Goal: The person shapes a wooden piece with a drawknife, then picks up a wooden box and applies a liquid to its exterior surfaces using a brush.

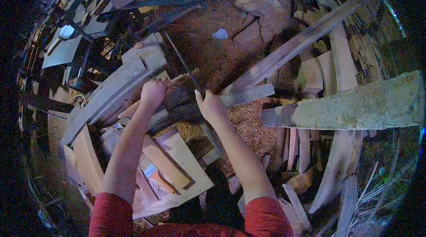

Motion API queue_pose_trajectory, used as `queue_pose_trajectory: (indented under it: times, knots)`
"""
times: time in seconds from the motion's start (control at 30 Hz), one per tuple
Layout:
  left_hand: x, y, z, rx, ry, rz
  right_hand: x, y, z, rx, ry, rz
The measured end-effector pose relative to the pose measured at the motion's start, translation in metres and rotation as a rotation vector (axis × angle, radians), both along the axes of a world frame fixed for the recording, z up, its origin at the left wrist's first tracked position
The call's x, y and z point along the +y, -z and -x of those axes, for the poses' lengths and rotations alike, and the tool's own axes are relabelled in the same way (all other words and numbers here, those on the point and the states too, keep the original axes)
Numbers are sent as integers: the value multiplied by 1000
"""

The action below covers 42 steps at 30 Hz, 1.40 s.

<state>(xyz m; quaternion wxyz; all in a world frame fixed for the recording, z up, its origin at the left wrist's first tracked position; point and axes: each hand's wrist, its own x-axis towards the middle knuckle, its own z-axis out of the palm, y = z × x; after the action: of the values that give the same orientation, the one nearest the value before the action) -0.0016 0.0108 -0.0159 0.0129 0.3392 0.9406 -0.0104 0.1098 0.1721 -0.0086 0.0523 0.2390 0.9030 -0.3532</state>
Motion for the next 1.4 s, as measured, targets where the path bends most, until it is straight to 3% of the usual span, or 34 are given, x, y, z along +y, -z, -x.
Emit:
queue_pose_trajectory:
  times: [0.17,0.2,0.3,0.37,0.53,0.7,0.87,0.97,1.13,1.2,1.3,1.33,1.4]
  knots:
    - [-1,1,0,32,14,-50,7,-61,6,187,62,69]
    - [-1,0,-2,52,26,-71,7,-56,8,398,66,100]
    - [-3,3,-1,49,19,-93,-4,-51,5,523,122,157]
    - [4,-9,-1,-2,4,-50,-12,8,6,205,78,-18]
    - [2,2,3,-97,33,62,-13,-3,4,-109,27,103]
    - [3,-1,0,58,37,-26,-18,18,2,-60,34,-7]
    - [3,-3,-1,-16,20,1,-14,32,2,-69,60,174]
    - [2,-6,3,-32,10,13,-7,50,2,-12,81,107]
    - [2,-2,1,-28,2,-18,-1,-33,9,146,76,195]
    - [2,0,2,-146,-13,-62,3,-57,9,411,88,173]
    - [2,-4,0,-84,-3,-36,7,-54,9,416,137,389]
    - [1,-1,1,-86,-5,-37,7,-42,10,154,174,309]
    - [1,4,2,-64,26,-94,3,9,4,41,116,166]
